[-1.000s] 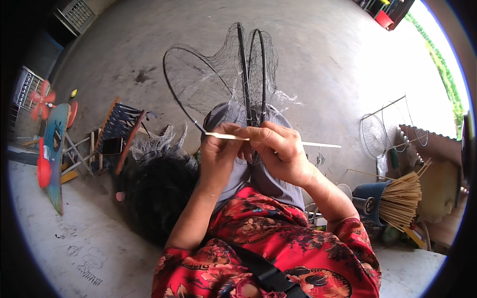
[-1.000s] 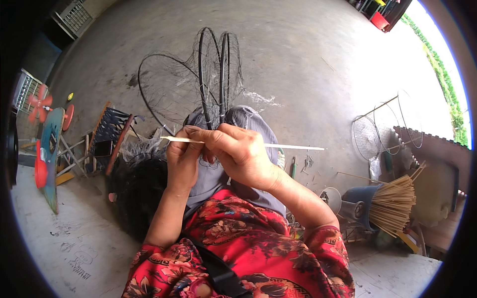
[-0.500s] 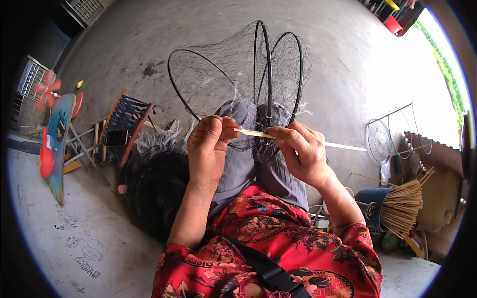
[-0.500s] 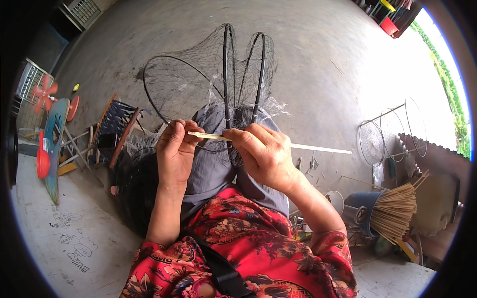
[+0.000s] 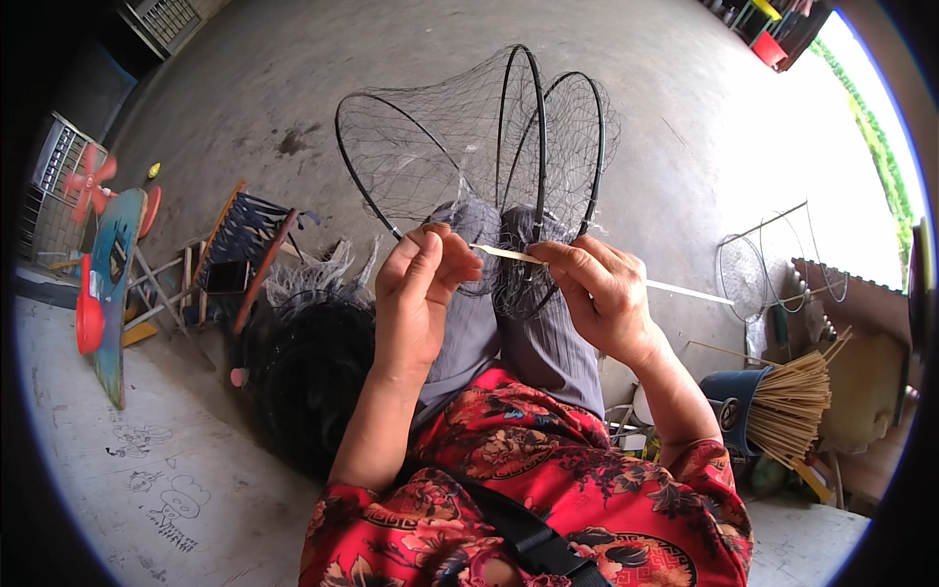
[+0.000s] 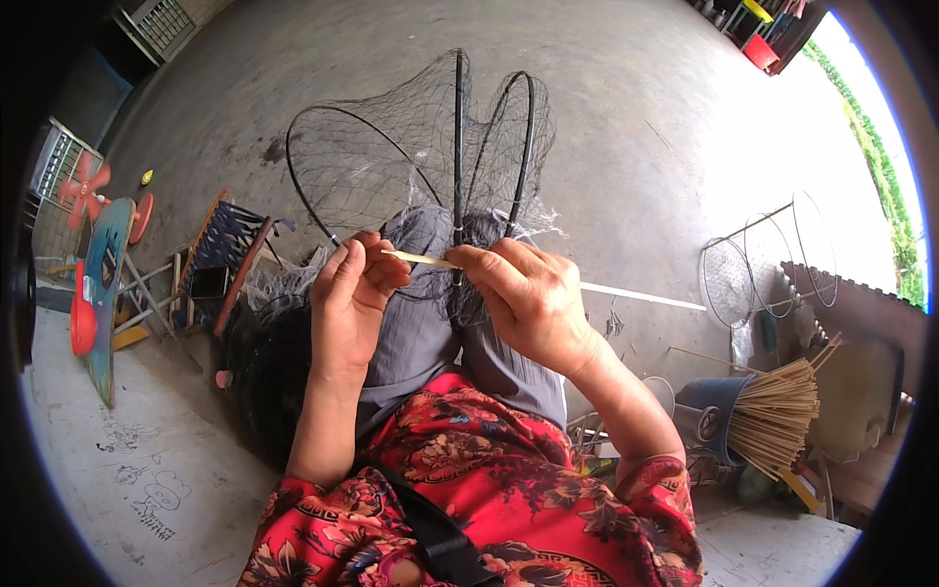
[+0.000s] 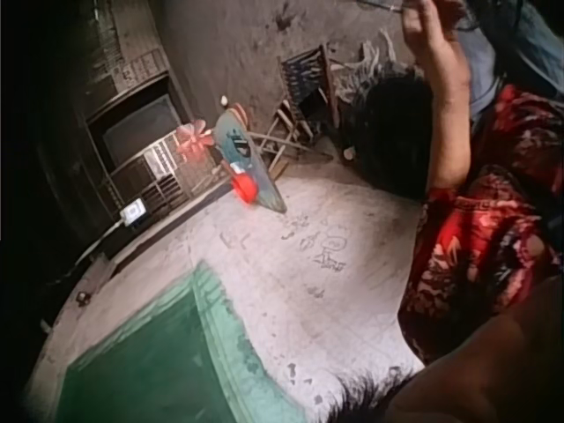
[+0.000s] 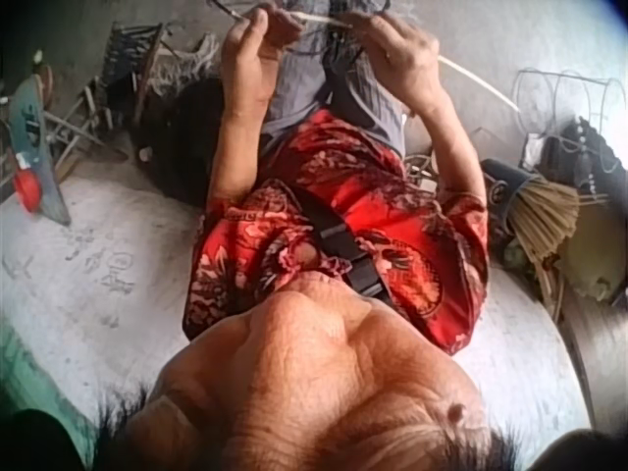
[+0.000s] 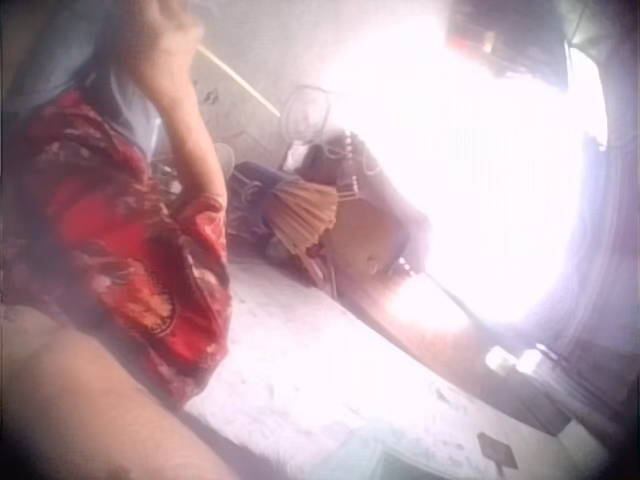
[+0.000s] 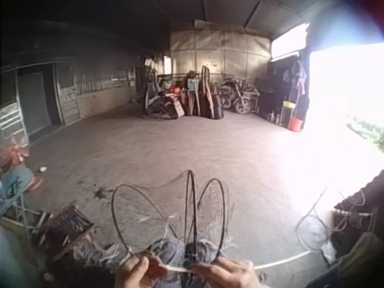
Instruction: The person sits on the floor and works on a circular fishing net using a green netting needle to adjust the mesh. They then clear small splinters from the concrete floor by hand and thread a thin bamboo strip through the wire rings and netting.
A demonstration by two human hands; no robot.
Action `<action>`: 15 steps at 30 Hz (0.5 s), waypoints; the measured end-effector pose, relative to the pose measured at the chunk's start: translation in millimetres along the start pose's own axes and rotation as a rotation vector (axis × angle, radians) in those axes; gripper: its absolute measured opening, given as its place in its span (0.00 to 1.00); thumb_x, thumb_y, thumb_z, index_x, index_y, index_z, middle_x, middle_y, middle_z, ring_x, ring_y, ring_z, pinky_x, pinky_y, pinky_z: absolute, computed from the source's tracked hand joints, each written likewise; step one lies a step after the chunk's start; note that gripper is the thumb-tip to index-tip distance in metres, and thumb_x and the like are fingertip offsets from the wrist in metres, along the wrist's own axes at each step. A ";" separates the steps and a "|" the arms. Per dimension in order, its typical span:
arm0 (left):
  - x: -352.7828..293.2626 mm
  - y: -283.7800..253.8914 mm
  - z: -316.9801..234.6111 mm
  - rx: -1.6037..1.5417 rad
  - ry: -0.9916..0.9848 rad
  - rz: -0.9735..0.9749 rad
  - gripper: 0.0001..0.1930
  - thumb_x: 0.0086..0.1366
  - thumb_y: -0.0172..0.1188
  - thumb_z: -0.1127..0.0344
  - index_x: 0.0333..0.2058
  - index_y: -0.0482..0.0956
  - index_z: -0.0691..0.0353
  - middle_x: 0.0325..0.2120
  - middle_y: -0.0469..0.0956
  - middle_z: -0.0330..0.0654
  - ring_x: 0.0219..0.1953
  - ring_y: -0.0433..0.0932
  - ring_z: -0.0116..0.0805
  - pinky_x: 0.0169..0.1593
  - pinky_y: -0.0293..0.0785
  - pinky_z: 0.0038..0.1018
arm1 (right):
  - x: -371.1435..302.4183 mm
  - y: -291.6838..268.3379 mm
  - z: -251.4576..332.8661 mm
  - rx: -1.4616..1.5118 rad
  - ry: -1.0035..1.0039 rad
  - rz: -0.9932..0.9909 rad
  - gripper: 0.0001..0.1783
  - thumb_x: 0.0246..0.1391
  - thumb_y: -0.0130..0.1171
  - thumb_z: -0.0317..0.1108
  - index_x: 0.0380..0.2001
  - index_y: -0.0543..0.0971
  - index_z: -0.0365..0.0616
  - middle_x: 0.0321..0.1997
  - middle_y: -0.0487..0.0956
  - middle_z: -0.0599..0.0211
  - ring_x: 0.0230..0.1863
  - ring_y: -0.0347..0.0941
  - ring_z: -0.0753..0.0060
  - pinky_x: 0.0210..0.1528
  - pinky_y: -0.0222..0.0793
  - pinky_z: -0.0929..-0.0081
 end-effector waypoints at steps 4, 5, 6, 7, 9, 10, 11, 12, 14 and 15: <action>6.4 -7.0 3.6 0.018 0.048 -0.070 0.10 0.84 0.64 0.62 0.50 0.84 0.63 0.42 0.88 0.43 0.43 0.89 0.33 0.52 0.86 0.31 | 0.0 -4.0 5.4 0.044 -0.008 0.006 0.17 0.63 0.71 0.26 0.54 0.89 0.51 0.28 0.76 0.68 0.26 0.79 0.60 0.27 0.75 0.60; 8.2 -11.5 4.6 -0.003 0.067 -0.083 0.09 0.83 0.65 0.63 0.50 0.85 0.64 0.42 0.89 0.43 0.44 0.89 0.34 0.51 0.86 0.31 | -0.1 -4.3 7.2 0.054 -0.012 0.012 0.17 0.63 0.71 0.25 0.54 0.89 0.50 0.28 0.76 0.68 0.26 0.79 0.60 0.27 0.75 0.60; 7.2 -15.5 5.6 -0.002 0.069 -0.083 0.09 0.83 0.65 0.63 0.50 0.85 0.64 0.42 0.89 0.43 0.44 0.89 0.34 0.51 0.86 0.31 | -0.8 -4.3 8.4 0.056 -0.013 0.011 0.17 0.63 0.71 0.25 0.54 0.89 0.50 0.28 0.76 0.68 0.26 0.79 0.60 0.27 0.75 0.60; 6.8 -14.8 6.6 -0.031 0.062 -0.086 0.09 0.83 0.65 0.63 0.49 0.86 0.64 0.42 0.90 0.44 0.44 0.90 0.36 0.52 0.86 0.31 | -2.6 -5.0 7.3 0.051 -0.003 0.014 0.17 0.63 0.70 0.25 0.54 0.89 0.50 0.28 0.77 0.68 0.26 0.79 0.60 0.27 0.75 0.61; 5.3 -13.0 9.0 -0.061 0.054 -0.086 0.09 0.83 0.66 0.64 0.49 0.86 0.64 0.42 0.90 0.44 0.45 0.91 0.37 0.52 0.87 0.32 | -5.2 -6.5 4.6 0.045 0.010 0.016 0.17 0.63 0.70 0.25 0.54 0.89 0.50 0.28 0.77 0.68 0.27 0.80 0.60 0.27 0.75 0.61; 3.2 -13.0 9.9 -0.108 0.046 -0.078 0.09 0.83 0.65 0.64 0.49 0.87 0.64 0.45 0.91 0.46 0.48 0.91 0.40 0.54 0.87 0.33 | -6.0 -6.2 3.1 0.057 0.029 0.004 0.17 0.63 0.70 0.24 0.54 0.89 0.50 0.28 0.77 0.68 0.26 0.80 0.60 0.27 0.75 0.61; 2.0 -13.1 10.9 -0.155 0.037 -0.070 0.08 0.83 0.65 0.65 0.49 0.87 0.63 0.47 0.91 0.47 0.50 0.92 0.43 0.56 0.88 0.35 | -6.4 -6.5 1.9 0.070 0.049 -0.007 0.17 0.63 0.70 0.24 0.54 0.89 0.50 0.28 0.78 0.68 0.26 0.80 0.59 0.28 0.76 0.61; 1.8 -14.6 11.7 -0.155 0.036 -0.069 0.08 0.83 0.65 0.65 0.49 0.87 0.63 0.47 0.91 0.47 0.50 0.92 0.43 0.56 0.88 0.35 | -6.1 -7.4 2.4 0.070 0.050 -0.008 0.17 0.63 0.70 0.24 0.54 0.89 0.50 0.28 0.78 0.68 0.26 0.80 0.59 0.28 0.76 0.61; 1.5 -14.8 13.8 -0.291 0.016 0.039 0.08 0.83 0.64 0.66 0.50 0.87 0.62 0.52 0.91 0.50 0.57 0.91 0.49 0.63 0.88 0.40 | -4.1 -10.7 4.1 0.040 0.054 -0.013 0.17 0.63 0.70 0.24 0.54 0.89 0.51 0.29 0.79 0.68 0.26 0.80 0.59 0.28 0.76 0.61; 1.3 -17.4 14.3 -0.292 0.016 0.039 0.08 0.83 0.64 0.66 0.50 0.87 0.62 0.52 0.91 0.50 0.57 0.91 0.49 0.63 0.88 0.40 | -4.0 -11.8 4.5 0.040 0.054 -0.013 0.17 0.63 0.70 0.24 0.54 0.89 0.51 0.29 0.79 0.68 0.26 0.80 0.59 0.28 0.76 0.61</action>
Point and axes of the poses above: each hand's wrist, its own x-axis towards the middle knuckle, its own y-axis out of the palm, z = x × y, the point moved 5 cm from there along x, towards the middle knuckle
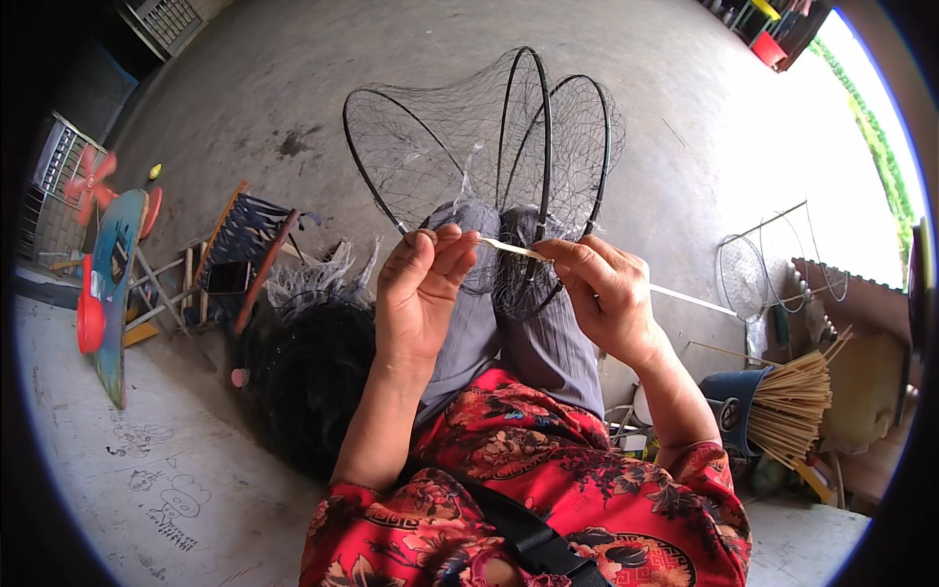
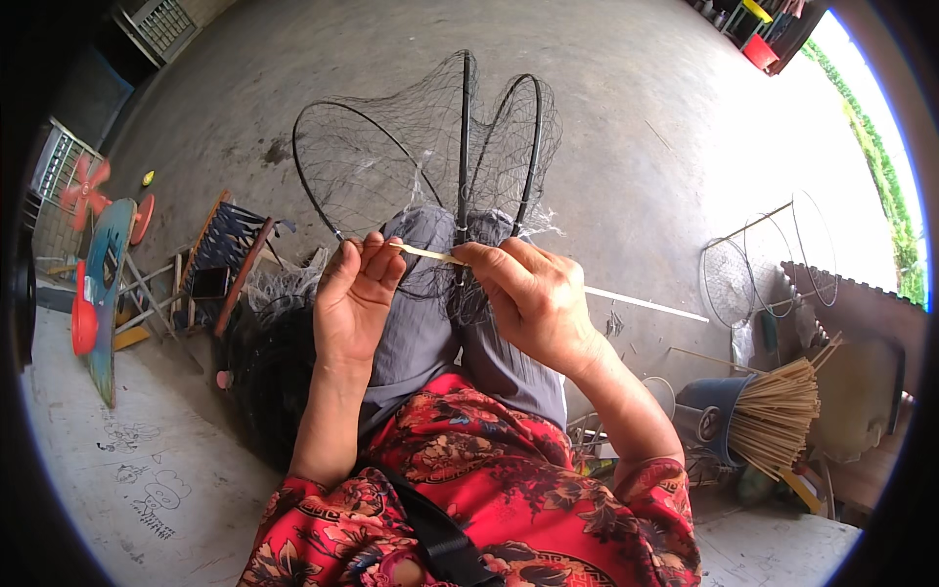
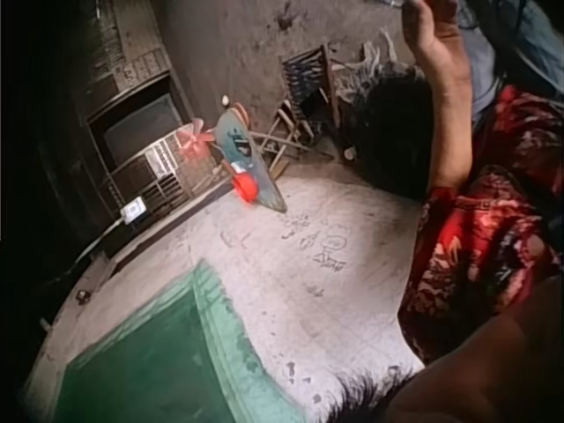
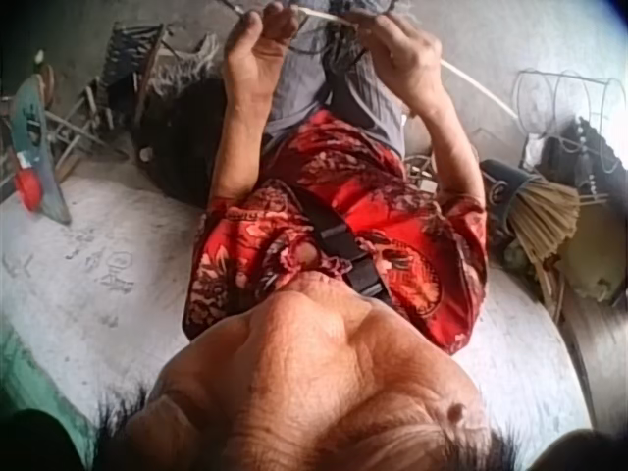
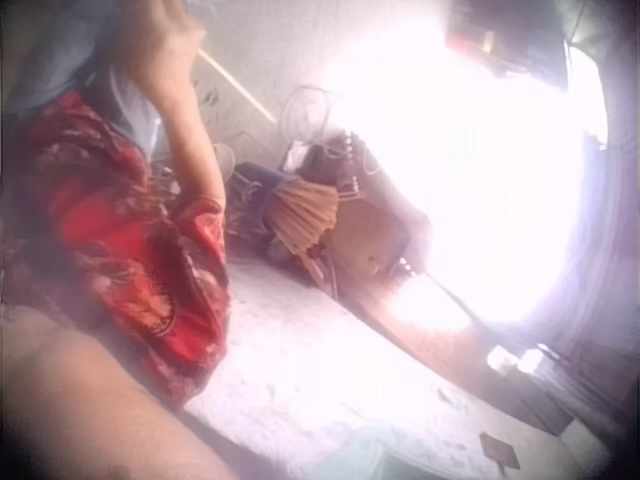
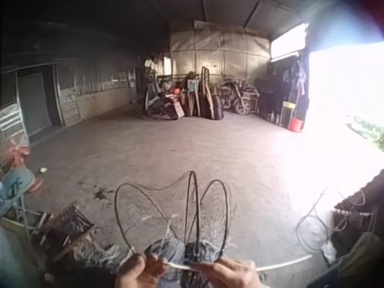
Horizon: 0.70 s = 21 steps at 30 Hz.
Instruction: The person sits on the floor and works on a circular fishing net using a green netting needle to adjust the mesh. They then clear small splinters from the concrete floor by hand and thread a thin bamboo strip through the wire rings and netting.
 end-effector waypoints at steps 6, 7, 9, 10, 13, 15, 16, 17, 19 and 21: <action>-3.9 14.2 0.7 -0.138 -0.069 0.174 0.09 0.85 0.60 0.64 0.49 0.85 0.63 0.66 0.84 0.54 0.74 0.78 0.56 0.75 0.80 0.51 | -3.9 -5.1 0.6 -0.067 -0.018 0.035 0.17 0.64 0.70 0.27 0.54 0.90 0.54 0.29 0.78 0.69 0.26 0.80 0.60 0.28 0.76 0.61; -4.5 17.1 -0.4 -0.135 -0.072 0.193 0.09 0.85 0.60 0.64 0.48 0.84 0.63 0.70 0.79 0.57 0.77 0.73 0.57 0.78 0.76 0.53 | -4.5 -5.2 0.7 -0.075 -0.023 0.043 0.17 0.64 0.70 0.27 0.54 0.90 0.54 0.29 0.77 0.70 0.26 0.79 0.61 0.27 0.75 0.61; -5.3 20.9 -1.6 -0.133 -0.076 0.212 0.08 0.85 0.60 0.65 0.48 0.83 0.62 0.74 0.75 0.60 0.80 0.69 0.58 0.81 0.72 0.54 | -5.7 -5.8 1.5 -0.084 -0.028 0.052 0.17 0.64 0.70 0.28 0.54 0.91 0.54 0.29 0.76 0.70 0.26 0.79 0.61 0.27 0.75 0.61; -5.7 22.9 -2.0 -0.128 -0.072 0.230 0.08 0.85 0.59 0.65 0.48 0.83 0.62 0.76 0.71 0.63 0.82 0.66 0.59 0.83 0.68 0.55 | -5.9 -6.1 2.1 -0.100 -0.031 0.052 0.17 0.63 0.70 0.28 0.54 0.91 0.55 0.28 0.75 0.70 0.27 0.78 0.62 0.27 0.75 0.61; -7.8 31.7 -4.9 -0.099 -0.052 0.266 0.07 0.85 0.60 0.65 0.48 0.82 0.62 0.79 0.64 0.67 0.83 0.62 0.61 0.85 0.63 0.56 | -5.8 -8.3 4.2 -0.146 -0.042 0.065 0.19 0.61 0.70 0.27 0.54 0.91 0.55 0.28 0.74 0.71 0.27 0.78 0.62 0.28 0.75 0.61; -9.2 37.3 -7.3 -0.075 -0.036 0.286 0.07 0.84 0.60 0.65 0.48 0.82 0.62 0.80 0.62 0.68 0.84 0.61 0.62 0.85 0.62 0.56 | -5.4 -9.0 5.6 -0.177 -0.050 0.077 0.20 0.59 0.70 0.27 0.54 0.91 0.55 0.28 0.73 0.71 0.28 0.78 0.63 0.29 0.76 0.61; -11.0 39.2 -8.3 -0.051 -0.030 0.297 0.07 0.84 0.60 0.65 0.48 0.82 0.62 0.81 0.61 0.68 0.84 0.60 0.62 0.86 0.60 0.56 | -5.9 -8.7 7.0 -0.182 -0.056 0.080 0.21 0.58 0.70 0.27 0.55 0.90 0.56 0.28 0.73 0.71 0.28 0.78 0.63 0.29 0.76 0.61; -12.7 40.4 -8.8 -0.027 -0.024 0.309 0.07 0.84 0.61 0.64 0.48 0.82 0.62 0.81 0.60 0.69 0.84 0.59 0.63 0.86 0.58 0.56 | -6.5 -8.2 8.4 -0.186 -0.062 0.083 0.23 0.57 0.70 0.26 0.55 0.90 0.56 0.28 0.73 0.71 0.28 0.78 0.63 0.29 0.76 0.61; -14.8 41.1 -7.1 -0.029 -0.020 0.310 0.07 0.84 0.62 0.64 0.48 0.83 0.61 0.81 0.60 0.69 0.85 0.58 0.63 0.87 0.56 0.56 | -7.6 -5.5 10.6 -0.210 -0.074 0.080 0.23 0.56 0.69 0.26 0.56 0.90 0.56 0.28 0.73 0.71 0.28 0.77 0.63 0.29 0.76 0.61; -15.7 43.4 -6.9 -0.032 -0.015 0.312 0.07 0.83 0.62 0.64 0.47 0.83 0.61 0.81 0.59 0.69 0.85 0.57 0.64 0.88 0.53 0.56 | -7.8 -5.2 12.3 -0.234 -0.088 0.078 0.24 0.56 0.69 0.26 0.56 0.90 0.57 0.29 0.73 0.71 0.29 0.77 0.63 0.29 0.76 0.61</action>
Point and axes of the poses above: each hand's wrist, its own x-axis towards the middle knuckle, its own y-axis out of the palm, z = x × y, the point moved 5 cm from there along x, towards the middle knuckle
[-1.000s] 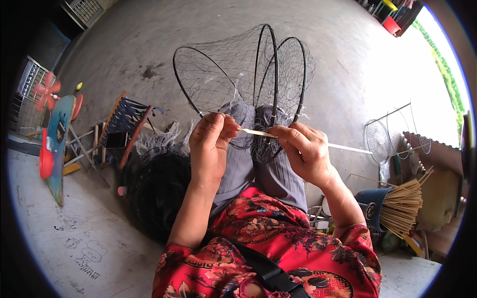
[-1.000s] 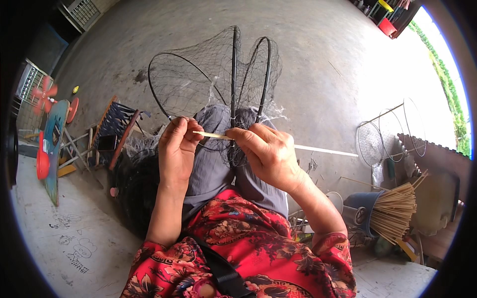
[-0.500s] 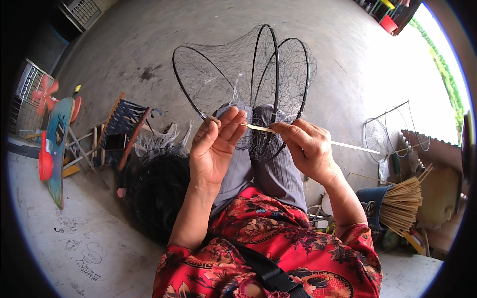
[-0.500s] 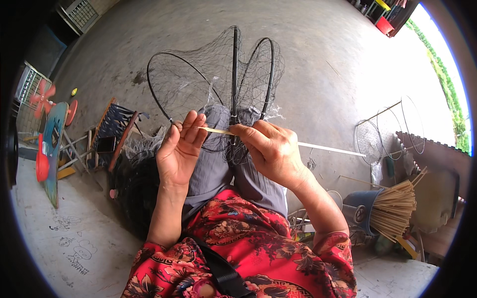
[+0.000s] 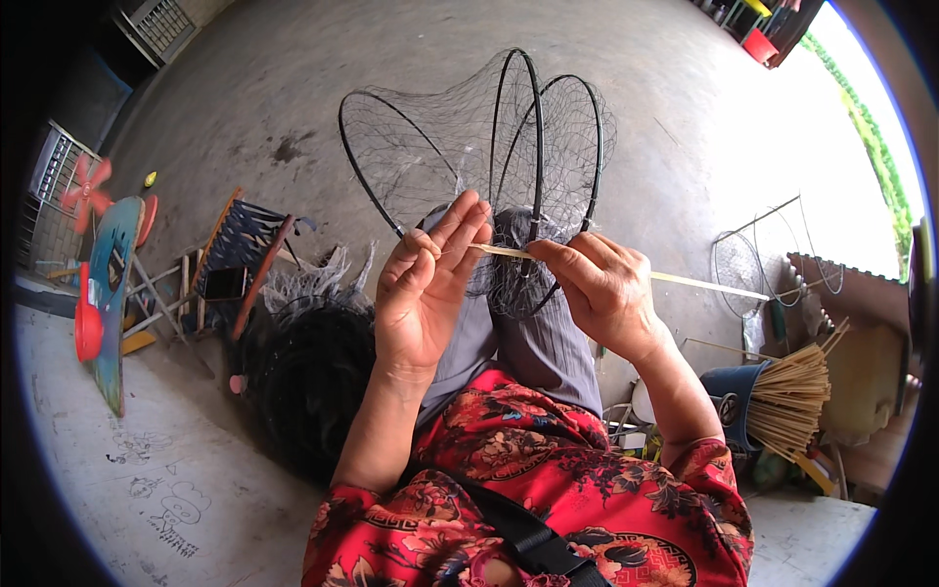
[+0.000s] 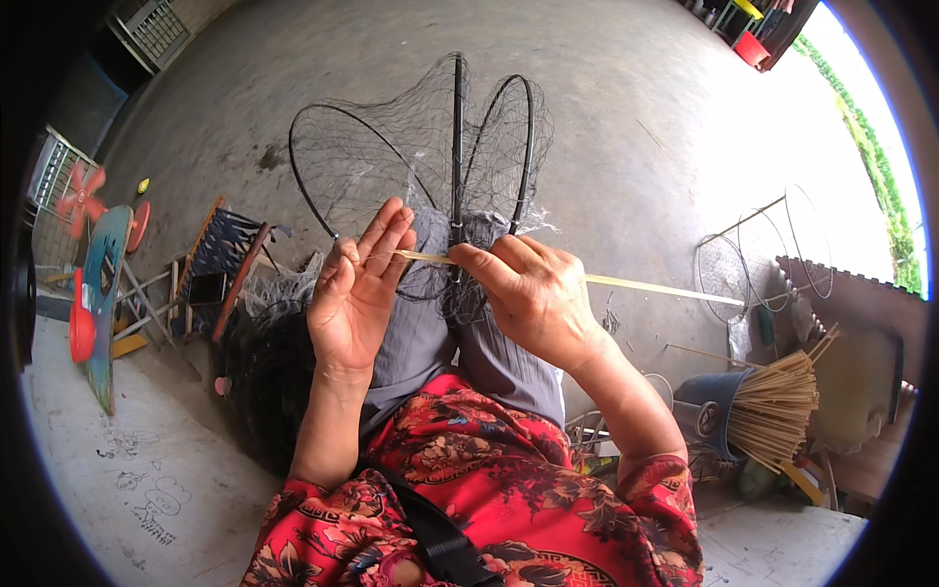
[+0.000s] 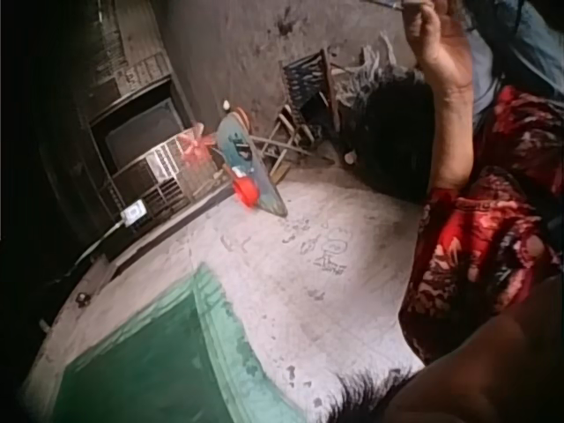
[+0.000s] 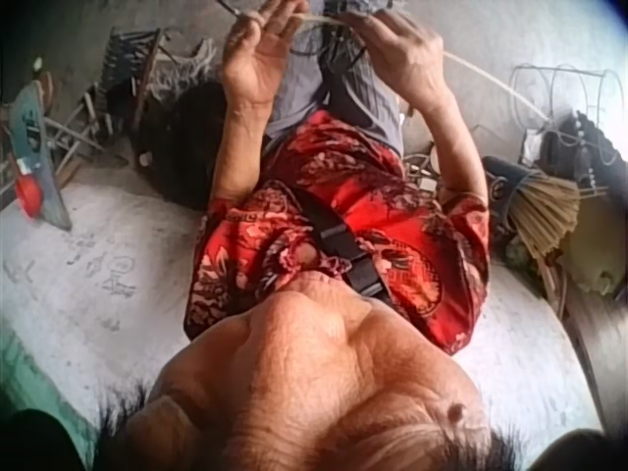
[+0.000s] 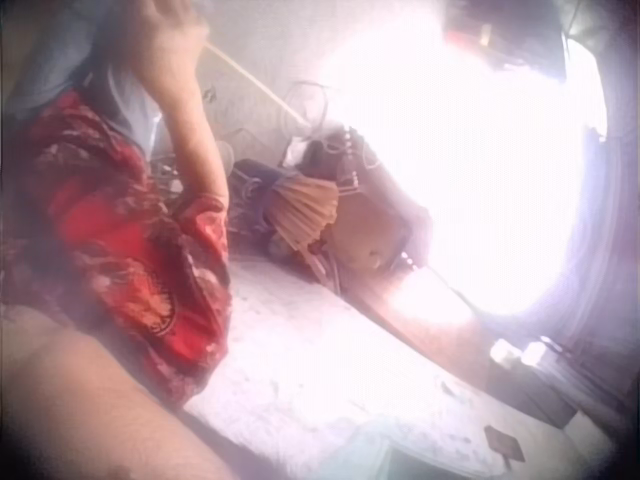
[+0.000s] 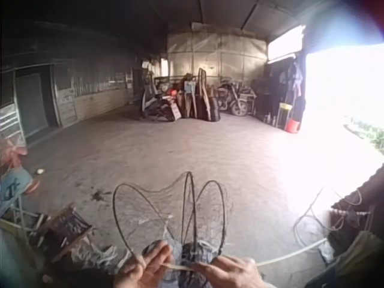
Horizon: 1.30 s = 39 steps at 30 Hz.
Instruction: The person sits on the floor and works on a circular fishing net using a green netting needle to adjust the mesh. They then clear small splinters from the concrete floor by hand and thread a thin bamboo strip through the wire rings and netting.
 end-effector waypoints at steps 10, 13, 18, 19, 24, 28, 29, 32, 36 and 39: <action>-1.7 11.7 -4.3 -0.018 0.016 0.010 0.05 0.81 0.63 0.67 0.47 0.83 0.61 0.82 0.58 0.70 0.86 0.54 0.62 0.89 0.49 0.55 | 5.0 2.7 5.8 0.049 0.031 0.003 0.17 0.61 0.70 0.25 0.54 0.87 0.49 0.32 0.79 0.67 0.31 0.82 0.58 0.32 0.77 0.60; -7.0 20.3 15.6 -0.093 -0.025 -0.013 0.06 0.79 0.61 0.71 0.49 0.84 0.62 0.80 0.64 0.66 0.84 0.61 0.58 0.86 0.57 0.51 | 11.9 4.3 13.3 0.147 0.048 -0.007 0.12 0.66 0.68 0.24 0.51 0.84 0.43 0.36 0.85 0.63 0.35 0.85 0.52 0.35 0.79 0.58; -10.9 13.9 38.1 0.296 -0.056 -0.116 0.11 0.82 0.59 0.75 0.57 0.84 0.68 0.68 0.81 0.54 0.70 0.81 0.39 0.76 0.73 0.35 | 26.6 7.9 30.7 0.353 0.014 0.019 0.14 0.71 0.67 0.29 0.57 0.84 0.41 0.40 0.85 0.54 0.40 0.87 0.49 0.42 0.84 0.60; -8.0 22.7 32.2 0.426 -0.031 -0.158 0.11 0.83 0.59 0.76 0.59 0.83 0.69 0.67 0.83 0.54 0.69 0.81 0.39 0.75 0.74 0.34 | 22.6 13.8 17.4 0.573 0.092 0.027 0.14 0.73 0.67 0.29 0.57 0.84 0.40 0.43 0.86 0.55 0.41 0.87 0.55 0.45 0.83 0.64; -9.2 -4.8 -9.6 0.985 0.283 -0.232 0.15 0.82 0.60 0.73 0.63 0.77 0.70 0.60 0.84 0.52 0.56 0.86 0.35 0.61 0.81 0.32 | 4.7 10.7 -52.0 1.074 0.485 0.050 0.13 0.75 0.57 0.24 0.56 0.85 0.34 0.48 0.87 0.67 0.51 0.79 0.79 0.57 0.77 0.74; 12.2 -66.6 49.4 1.023 -0.193 0.167 0.09 0.77 0.74 0.68 0.51 0.87 0.63 0.44 0.90 0.37 0.48 0.87 0.28 0.56 0.81 0.31 | 14.2 16.4 -59.4 1.063 0.453 0.118 0.11 0.70 0.61 0.24 0.51 0.87 0.36 0.42 0.87 0.71 0.45 0.79 0.81 0.52 0.76 0.76; 20.2 -60.0 51.6 0.823 -0.215 0.071 0.05 0.77 0.73 0.69 0.45 0.88 0.64 0.38 0.89 0.36 0.44 0.87 0.25 0.54 0.81 0.26 | 13.3 11.9 -82.3 1.143 0.542 -0.013 0.10 0.68 0.63 0.23 0.49 0.87 0.36 0.41 0.86 0.73 0.44 0.79 0.82 0.51 0.76 0.77; 60.3 -43.9 28.5 0.861 -0.101 0.054 0.06 0.78 0.71 0.72 0.49 0.88 0.66 0.39 0.89 0.37 0.42 0.86 0.25 0.52 0.84 0.27 | 16.9 21.5 -139.4 1.186 0.692 -0.178 0.08 0.67 0.65 0.22 0.47 0.86 0.36 0.40 0.84 0.76 0.42 0.78 0.86 0.48 0.74 0.80; 91.0 -33.0 41.2 1.228 -0.099 0.085 0.09 0.75 0.74 0.73 0.50 0.87 0.68 0.42 0.89 0.36 0.44 0.87 0.24 0.52 0.84 0.24 | 21.7 31.8 -166.5 1.075 0.663 -0.175 0.07 0.68 0.66 0.21 0.47 0.84 0.36 0.40 0.82 0.78 0.42 0.75 0.89 0.46 0.72 0.82; 99.7 -43.8 56.3 1.383 0.053 -0.014 0.08 0.74 0.75 0.76 0.48 0.88 0.68 0.42 0.92 0.40 0.42 0.88 0.24 0.51 0.84 0.24 | 22.2 45.8 -191.5 1.009 0.642 -0.114 0.06 0.70 0.66 0.22 0.48 0.84 0.36 0.39 0.80 0.79 0.41 0.72 0.90 0.45 0.70 0.83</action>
Point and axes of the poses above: each hand's wrist, its own x-axis towards the middle knuckle, its own y-axis out of the palm, z = x × y, the point moved 5 cm from there along x, towards the middle knuckle
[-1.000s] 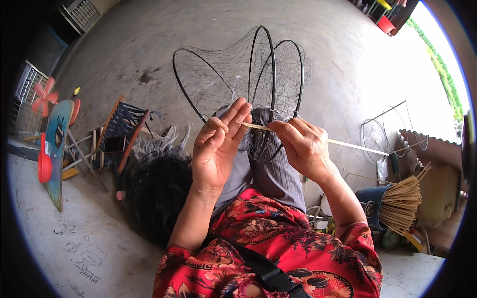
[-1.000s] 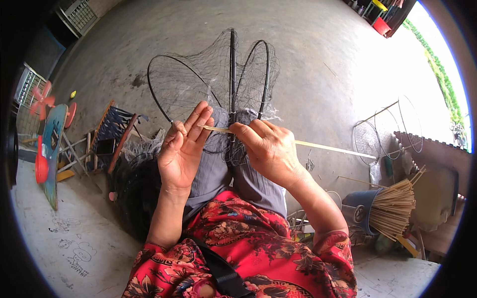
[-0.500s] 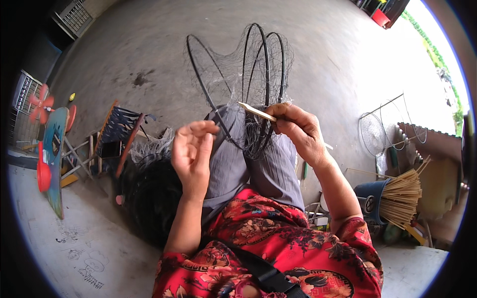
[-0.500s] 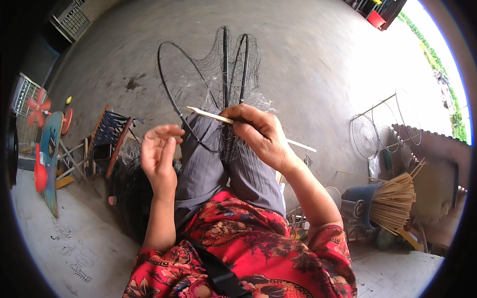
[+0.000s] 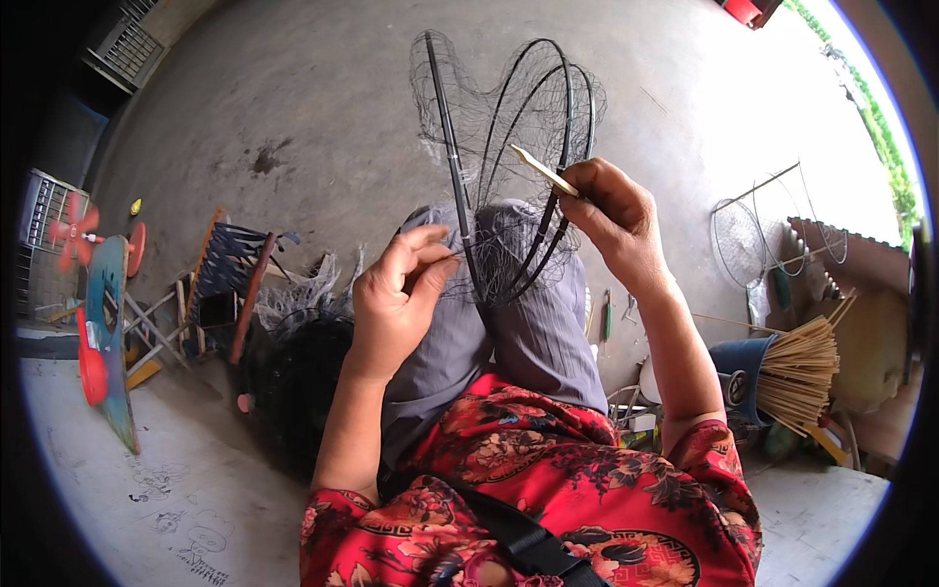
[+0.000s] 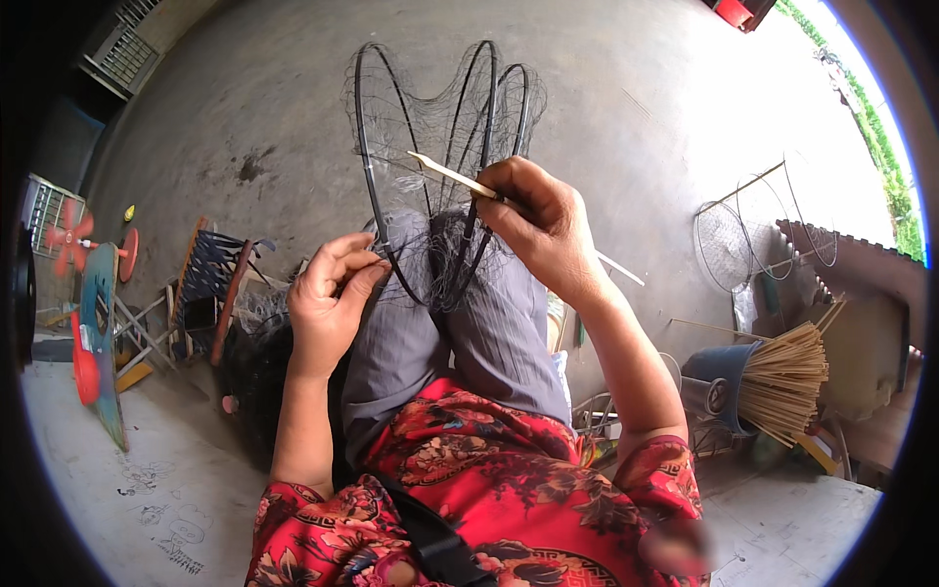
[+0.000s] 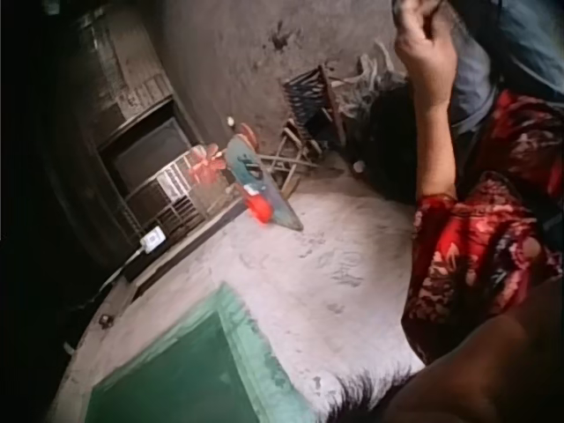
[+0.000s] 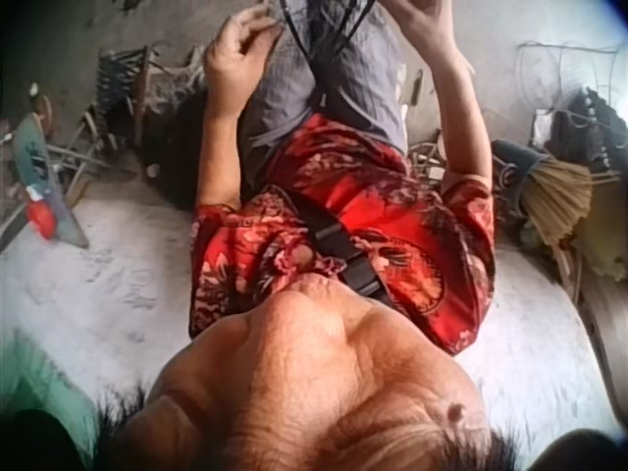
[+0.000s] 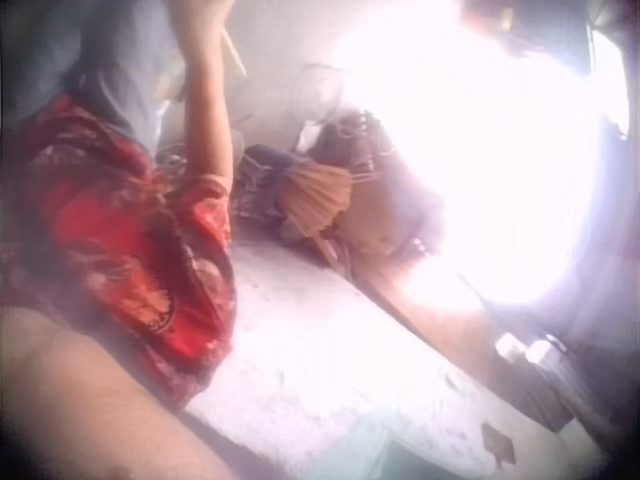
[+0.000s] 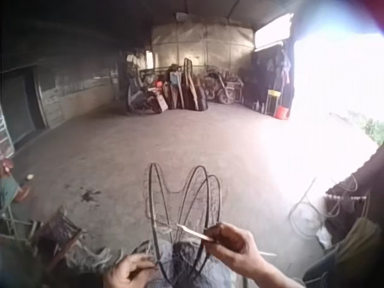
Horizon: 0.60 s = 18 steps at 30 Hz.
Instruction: The person sits on the floor and works on a circular fishing net using a green netting needle to adjust the mesh. They then clear small splinters from the concrete floor by hand and thread a thin bamboo strip through the wire rings and netting.
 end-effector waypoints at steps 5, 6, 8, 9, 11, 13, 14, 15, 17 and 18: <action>27.2 19.4 -9.6 0.360 0.379 -0.107 0.08 0.72 0.72 0.80 0.47 0.86 0.64 0.41 0.91 0.47 0.40 0.89 0.39 0.47 0.84 0.31 | 26.5 -19.4 -16.7 -0.123 -0.101 0.052 0.06 0.70 0.66 0.22 0.48 0.84 0.36 0.36 0.78 0.77 0.37 0.69 0.89 0.40 0.69 0.82; 35.9 20.8 -11.8 0.363 0.376 -0.100 0.08 0.72 0.72 0.80 0.47 0.86 0.64 0.41 0.91 0.47 0.40 0.89 0.39 0.47 0.84 0.31 | 28.3 -21.0 -13.9 -0.158 -0.108 0.085 0.07 0.68 0.66 0.21 0.47 0.84 0.36 0.35 0.78 0.75 0.36 0.70 0.88 0.39 0.70 0.81; 52.0 23.3 -35.3 0.475 0.680 -0.139 0.08 0.73 0.68 0.82 0.46 0.83 0.63 0.45 0.87 0.49 0.46 0.87 0.42 0.54 0.82 0.35 | 31.4 -19.3 7.4 -0.250 -0.132 0.161 0.08 0.63 0.68 0.20 0.45 0.84 0.36 0.34 0.81 0.69 0.35 0.74 0.85 0.38 0.73 0.78; 56.7 24.1 -25.2 0.382 0.664 -0.198 0.06 0.77 0.61 0.80 0.48 0.79 0.63 0.47 0.83 0.51 0.50 0.84 0.42 0.60 0.80 0.38 | 31.3 -16.8 10.7 -0.265 -0.136 0.194 0.09 0.62 0.68 0.20 0.45 0.84 0.37 0.34 0.82 0.67 0.34 0.76 0.83 0.37 0.74 0.77; 81.2 35.0 7.7 -0.195 0.341 -0.335 0.06 0.82 0.61 0.74 0.53 0.75 0.65 0.41 0.84 0.49 0.43 0.87 0.38 0.50 0.84 0.32 | 34.2 -6.4 22.6 -0.221 -0.220 0.277 0.08 0.59 0.69 0.21 0.42 0.84 0.39 0.33 0.83 0.61 0.34 0.85 0.67 0.37 0.79 0.68; 94.6 65.4 56.7 -1.122 -0.473 0.030 0.08 0.86 0.57 0.68 0.55 0.74 0.65 0.37 0.84 0.48 0.27 0.84 0.34 0.33 0.84 0.30 | 35.1 6.9 34.1 -0.313 -0.333 0.361 0.10 0.57 0.71 0.21 0.42 0.84 0.41 0.34 0.84 0.58 0.34 0.86 0.58 0.39 0.80 0.65; 100.9 66.0 55.8 -1.140 -0.401 0.052 0.08 0.86 0.59 0.67 0.55 0.76 0.64 0.36 0.84 0.47 0.24 0.82 0.32 0.29 0.81 0.27 | 34.0 12.1 35.9 -0.293 -0.366 0.374 0.13 0.55 0.73 0.21 0.43 0.84 0.42 0.35 0.84 0.55 0.36 0.85 0.51 0.40 0.81 0.65; 105.2 64.5 53.8 -1.156 -0.328 0.074 0.08 0.85 0.60 0.67 0.54 0.77 0.63 0.35 0.84 0.47 0.22 0.81 0.30 0.25 0.79 0.24 | 35.1 9.9 41.9 -0.291 -0.396 0.404 0.11 0.58 0.72 0.21 0.44 0.84 0.40 0.35 0.86 0.60 0.37 0.87 0.59 0.42 0.81 0.68; 115.4 43.5 21.4 -1.017 -0.190 -0.132 0.06 0.85 0.62 0.65 0.52 0.81 0.61 0.35 0.85 0.46 0.20 0.80 0.27 0.20 0.72 0.20 | 47.6 -25.9 35.5 0.114 -0.108 0.154 0.07 0.63 0.70 0.22 0.43 0.84 0.39 0.34 0.86 0.69 0.37 0.86 0.69 0.43 0.80 0.69; 116.1 42.1 9.6 -0.938 -0.187 -0.145 0.08 0.85 0.62 0.66 0.55 0.81 0.61 0.36 0.85 0.46 0.18 0.77 0.26 0.19 0.71 0.20 | 53.4 -49.9 16.6 0.260 -0.063 0.123 0.07 0.65 0.70 0.21 0.44 0.85 0.39 0.35 0.85 0.71 0.38 0.84 0.73 0.44 0.79 0.72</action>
Point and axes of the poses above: each hand's wrist, its own x-axis towards the middle knuckle, its own y-axis out of the palm, z = x × y, the point moved 5 cm from there along x, towards the middle knuckle
